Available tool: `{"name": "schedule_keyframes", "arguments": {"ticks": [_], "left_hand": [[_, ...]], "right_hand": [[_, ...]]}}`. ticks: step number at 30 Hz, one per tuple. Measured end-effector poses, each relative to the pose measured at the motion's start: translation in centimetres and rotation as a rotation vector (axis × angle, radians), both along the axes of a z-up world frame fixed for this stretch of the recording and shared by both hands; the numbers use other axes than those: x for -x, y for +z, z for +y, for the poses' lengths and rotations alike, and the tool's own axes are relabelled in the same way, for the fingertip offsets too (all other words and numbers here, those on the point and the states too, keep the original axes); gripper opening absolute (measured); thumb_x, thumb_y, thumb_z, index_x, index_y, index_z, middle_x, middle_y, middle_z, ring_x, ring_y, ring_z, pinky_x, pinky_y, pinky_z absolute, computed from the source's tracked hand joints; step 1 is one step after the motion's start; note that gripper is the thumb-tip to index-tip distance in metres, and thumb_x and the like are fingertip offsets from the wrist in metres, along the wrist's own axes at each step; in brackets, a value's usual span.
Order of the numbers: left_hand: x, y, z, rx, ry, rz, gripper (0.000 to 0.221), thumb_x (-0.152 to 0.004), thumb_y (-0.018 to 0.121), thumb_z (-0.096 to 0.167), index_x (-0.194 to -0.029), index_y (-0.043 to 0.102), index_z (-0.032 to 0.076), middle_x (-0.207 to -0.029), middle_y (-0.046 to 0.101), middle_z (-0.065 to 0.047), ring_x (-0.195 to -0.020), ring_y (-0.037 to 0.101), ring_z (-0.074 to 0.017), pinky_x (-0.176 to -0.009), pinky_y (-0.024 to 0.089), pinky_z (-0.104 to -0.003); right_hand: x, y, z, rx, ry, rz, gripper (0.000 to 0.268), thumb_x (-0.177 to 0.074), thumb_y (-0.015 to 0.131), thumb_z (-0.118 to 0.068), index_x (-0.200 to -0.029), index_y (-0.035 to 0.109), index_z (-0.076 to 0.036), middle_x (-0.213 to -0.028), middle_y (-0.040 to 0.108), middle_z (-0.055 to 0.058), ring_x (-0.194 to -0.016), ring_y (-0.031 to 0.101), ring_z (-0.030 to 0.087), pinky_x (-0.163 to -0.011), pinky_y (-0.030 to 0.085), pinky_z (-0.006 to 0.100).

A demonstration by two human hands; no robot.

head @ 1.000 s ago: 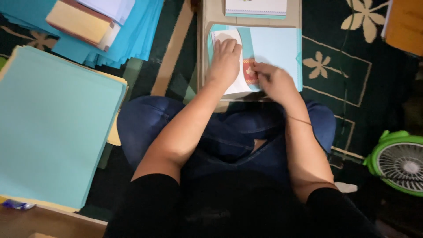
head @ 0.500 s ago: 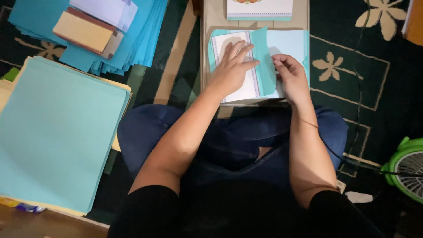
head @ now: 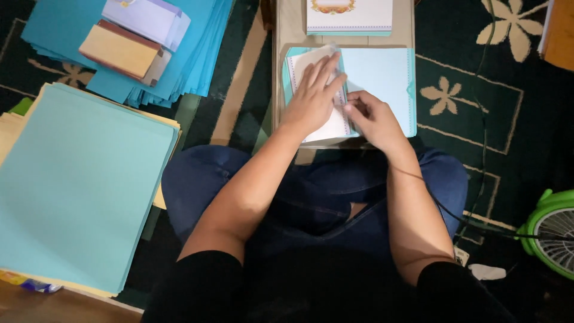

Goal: Folding paper invitation inserts and placing them into decorative folders.

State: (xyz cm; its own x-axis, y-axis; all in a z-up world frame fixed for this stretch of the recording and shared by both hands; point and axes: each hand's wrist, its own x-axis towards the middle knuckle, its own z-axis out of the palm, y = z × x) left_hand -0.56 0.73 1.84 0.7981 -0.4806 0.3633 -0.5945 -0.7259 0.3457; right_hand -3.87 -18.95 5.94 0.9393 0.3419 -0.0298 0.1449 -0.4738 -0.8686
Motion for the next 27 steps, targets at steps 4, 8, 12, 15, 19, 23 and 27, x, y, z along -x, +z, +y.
{"name": "schedule_keyframes", "arguments": {"ticks": [4, 8, 12, 15, 19, 23, 27], "left_hand": [[-0.9, -2.6, -0.5, -0.090, 0.269, 0.010, 0.060, -0.104, 0.051, 0.029, -0.158, 0.034, 0.009, -0.158, 0.046, -0.019, -0.149, 0.038, -0.0412, -0.124, 0.025, -0.061], [-1.1, -3.1, -0.7, -0.018, 0.323, 0.029, 0.053, -0.102, 0.049, 0.031, -0.147, 0.053, 0.004, -0.159, 0.044, -0.019, -0.150, 0.034, -0.0387, -0.126, 0.017, -0.060], [-1.2, -3.6, -0.7, -0.125, 0.314, 0.130, 0.059, -0.106, 0.036, 0.032, -0.159, 0.036, 0.006, -0.168, 0.028, -0.017, -0.157, 0.020, -0.0353, -0.129, 0.004, -0.056], [-1.1, -4.4, -0.9, -0.132, 0.306, 0.109, 0.060, -0.106, 0.036, 0.031, -0.161, 0.034, 0.006, -0.169, 0.026, -0.016, -0.158, 0.018, -0.0342, -0.129, 0.002, -0.055], [-1.2, -5.0, -0.9, -0.137, 0.328, 0.052, 0.060, -0.105, 0.039, 0.029, -0.161, 0.035, 0.006, -0.169, 0.027, -0.014, -0.158, 0.020, -0.0326, -0.130, 0.003, -0.054], [-1.6, -5.0, -0.9, -0.157, 0.319, 0.072, 0.061, -0.105, 0.037, 0.028, -0.161, 0.031, 0.004, -0.169, 0.026, -0.014, -0.158, 0.019, -0.0322, -0.130, 0.004, -0.053], [-1.5, -3.7, -0.5, -0.189, 0.261, 0.197, 0.064, -0.105, 0.033, 0.029, -0.162, 0.023, 0.002, -0.171, 0.018, -0.016, -0.159, 0.012, -0.0331, -0.129, -0.001, -0.055]], "right_hand": [[-0.2, -1.9, -0.2, 0.052, -0.027, -0.125, 0.045, -0.096, 0.070, -0.010, -0.139, 0.055, -0.007, -0.111, 0.066, 0.007, -0.104, 0.065, 0.018, -0.096, 0.048, 0.030], [-0.8, -4.0, -0.5, 0.461, 0.116, -0.452, 0.044, -0.103, 0.062, -0.019, -0.146, 0.061, -0.013, -0.154, 0.057, 0.011, -0.138, 0.044, 0.044, -0.097, 0.040, 0.061], [-3.5, -4.6, 0.6, 0.586, 0.160, -0.422, 0.048, -0.110, 0.043, -0.020, -0.157, 0.045, -0.015, -0.162, 0.045, 0.009, -0.153, 0.029, 0.042, -0.115, 0.021, 0.058], [-6.7, -5.1, 1.0, 0.631, 0.197, -0.395, 0.053, -0.111, 0.035, -0.022, -0.163, 0.033, -0.014, -0.166, 0.037, 0.011, -0.154, 0.026, 0.042, -0.120, 0.016, 0.061], [-10.0, -5.3, 0.7, 0.614, 0.298, -0.315, 0.056, -0.109, 0.034, -0.017, -0.164, 0.026, -0.012, -0.169, 0.029, 0.012, -0.156, 0.018, 0.039, -0.123, 0.012, 0.058], [-6.8, -5.0, 0.1, 0.733, 0.321, -0.301, 0.062, -0.106, 0.034, -0.018, -0.165, 0.017, -0.010, -0.171, 0.022, 0.014, -0.156, 0.016, 0.041, -0.123, 0.013, 0.057], [0.5, -3.6, -1.0, 0.710, 0.310, -0.377, 0.059, -0.111, 0.031, -0.028, -0.164, 0.021, -0.004, -0.170, 0.023, 0.016, -0.157, 0.018, 0.036, -0.125, 0.013, 0.052]]}}
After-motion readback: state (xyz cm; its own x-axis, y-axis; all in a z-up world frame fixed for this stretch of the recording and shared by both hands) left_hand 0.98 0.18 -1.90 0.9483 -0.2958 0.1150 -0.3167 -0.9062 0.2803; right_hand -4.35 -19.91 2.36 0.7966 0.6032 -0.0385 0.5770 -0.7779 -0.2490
